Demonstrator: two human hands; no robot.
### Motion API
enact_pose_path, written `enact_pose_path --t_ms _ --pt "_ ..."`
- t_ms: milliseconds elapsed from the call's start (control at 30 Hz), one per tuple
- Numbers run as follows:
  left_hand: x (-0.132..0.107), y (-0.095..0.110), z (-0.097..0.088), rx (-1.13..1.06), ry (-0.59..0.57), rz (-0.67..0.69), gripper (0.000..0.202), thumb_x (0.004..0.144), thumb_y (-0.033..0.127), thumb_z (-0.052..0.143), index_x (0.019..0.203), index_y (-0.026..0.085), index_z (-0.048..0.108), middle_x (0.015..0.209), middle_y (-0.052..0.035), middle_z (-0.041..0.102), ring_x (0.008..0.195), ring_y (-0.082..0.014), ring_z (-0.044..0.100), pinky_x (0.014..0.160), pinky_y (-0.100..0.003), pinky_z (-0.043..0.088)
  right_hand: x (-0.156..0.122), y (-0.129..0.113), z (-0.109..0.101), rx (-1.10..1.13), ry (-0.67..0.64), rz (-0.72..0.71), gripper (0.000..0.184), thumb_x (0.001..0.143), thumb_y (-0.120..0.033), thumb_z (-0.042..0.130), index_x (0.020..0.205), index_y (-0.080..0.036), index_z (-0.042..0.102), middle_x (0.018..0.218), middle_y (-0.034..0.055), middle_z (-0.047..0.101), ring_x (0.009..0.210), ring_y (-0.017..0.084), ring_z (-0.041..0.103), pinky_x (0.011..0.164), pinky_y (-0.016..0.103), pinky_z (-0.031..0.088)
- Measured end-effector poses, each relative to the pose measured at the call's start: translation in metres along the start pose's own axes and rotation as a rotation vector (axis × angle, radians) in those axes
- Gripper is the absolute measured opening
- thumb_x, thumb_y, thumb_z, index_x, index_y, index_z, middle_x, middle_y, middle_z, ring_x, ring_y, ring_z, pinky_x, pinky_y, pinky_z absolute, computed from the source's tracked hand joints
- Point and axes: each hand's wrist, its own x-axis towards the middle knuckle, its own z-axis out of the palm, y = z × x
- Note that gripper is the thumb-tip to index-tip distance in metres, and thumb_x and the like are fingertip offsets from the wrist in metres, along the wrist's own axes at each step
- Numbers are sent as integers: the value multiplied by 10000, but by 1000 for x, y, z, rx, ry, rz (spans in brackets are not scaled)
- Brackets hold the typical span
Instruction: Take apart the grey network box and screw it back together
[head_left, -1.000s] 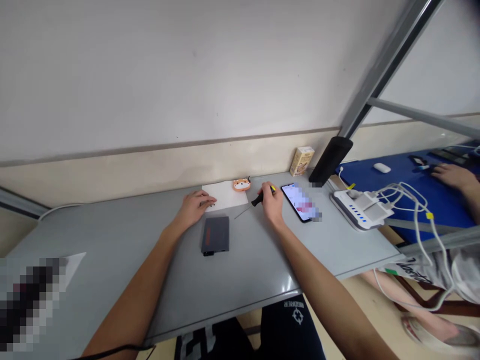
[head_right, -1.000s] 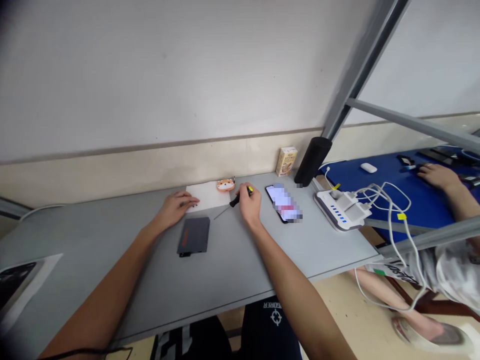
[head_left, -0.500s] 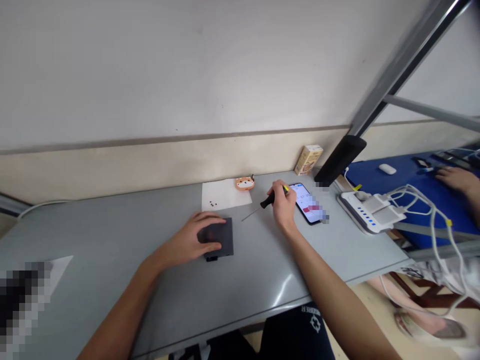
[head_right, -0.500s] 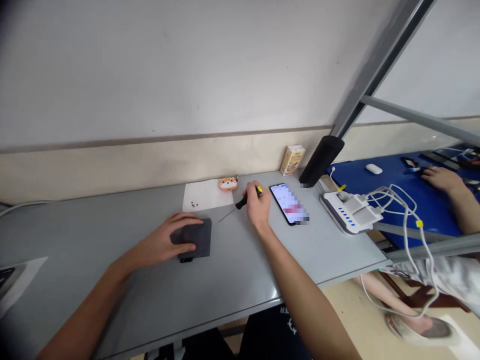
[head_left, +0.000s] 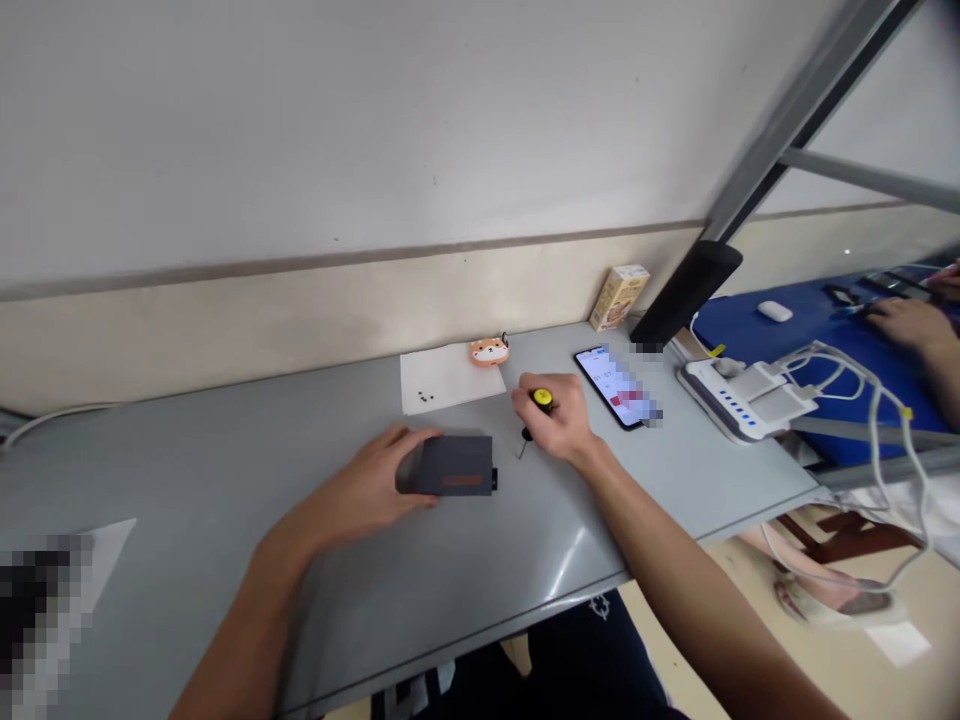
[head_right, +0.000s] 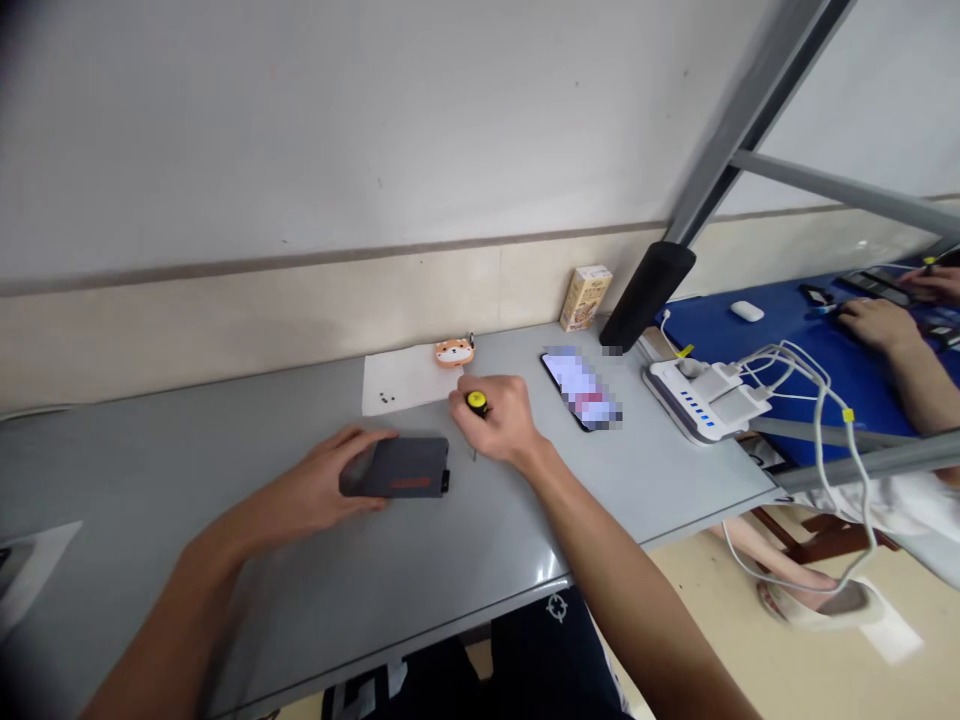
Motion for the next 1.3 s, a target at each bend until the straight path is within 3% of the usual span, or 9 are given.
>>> enact_pose_path --t_ms 200,333,500,567,700,800,1033,1167,1300 --pt "16 7 25 145 154 46 655 840 440 774 1431 332 513 1435 -79 507 1362 -320 500 1157 -494 450 -3 -6 12 -19 -9 -84 381 914 -226 494 627 -223 243 542 -54 260 525 102 225 536 289 257" --pt "22 7 36 173 190 52 624 847 436 767 1399 311 504 1403 -81 520 1328 -313 509 1152 -508 440 -2 -2 12 -27 100 -182 364 902 -187 507 624 -225 276 536 -53 298 510 101 261 536 293 267" --pt "27 5 44 219 285 48 622 845 452 776 1378 295 498 1331 -81 527 1298 -315 504 1127 -507 452 -1 5 9 -34 317 -91 371 963 -231 483 616 -233 352 543 -31 397 514 119 358 543 310 295" --pt "28 4 47 231 314 53 643 842 472 781 1393 294 499 1303 -84 528 1279 -322 508 1112 -516 460 -2 6 11 -52 342 -132 370 976 -245 494 630 -235 364 558 -25 409 532 128 370 555 318 297" --pt "29 4 47 254 315 51 692 834 552 784 1413 293 508 1291 -94 526 1252 -338 520 1099 -540 462 -7 1 21 -55 249 -320 313 973 -226 530 674 -230 433 576 -15 453 567 141 393 588 330 314" --pt "27 3 45 253 287 51 723 821 581 794 1420 292 511 1303 -98 525 1233 -342 530 1091 -543 462 -14 -7 33 40 164 -350 263 980 -223 524 719 -225 495 605 -2 529 588 146 460 605 326 358" --pt "27 -8 41 246 242 102 1021 776 585 835 1611 371 289 1342 -102 531 1249 -362 515 1101 -578 434 -20 -15 46 129 -18 -303 261 984 -216 513 727 -226 467 635 -14 535 607 130 481 621 295 402" --pt "26 -7 35 241 232 78 1006 794 532 833 1621 400 276 1376 -90 525 1274 -360 512 1129 -568 417 -15 -12 39 52 -3 -284 301 978 -241 506 695 -231 406 603 -27 453 580 128 404 589 304 343" --pt "25 -3 29 235 217 1 939 820 483 810 1611 407 311 1357 -75 536 1267 -350 524 1132 -551 423 -8 -7 27 59 46 -101 341 992 -281 488 661 -221 432 595 -23 455 568 122 413 583 300 333"
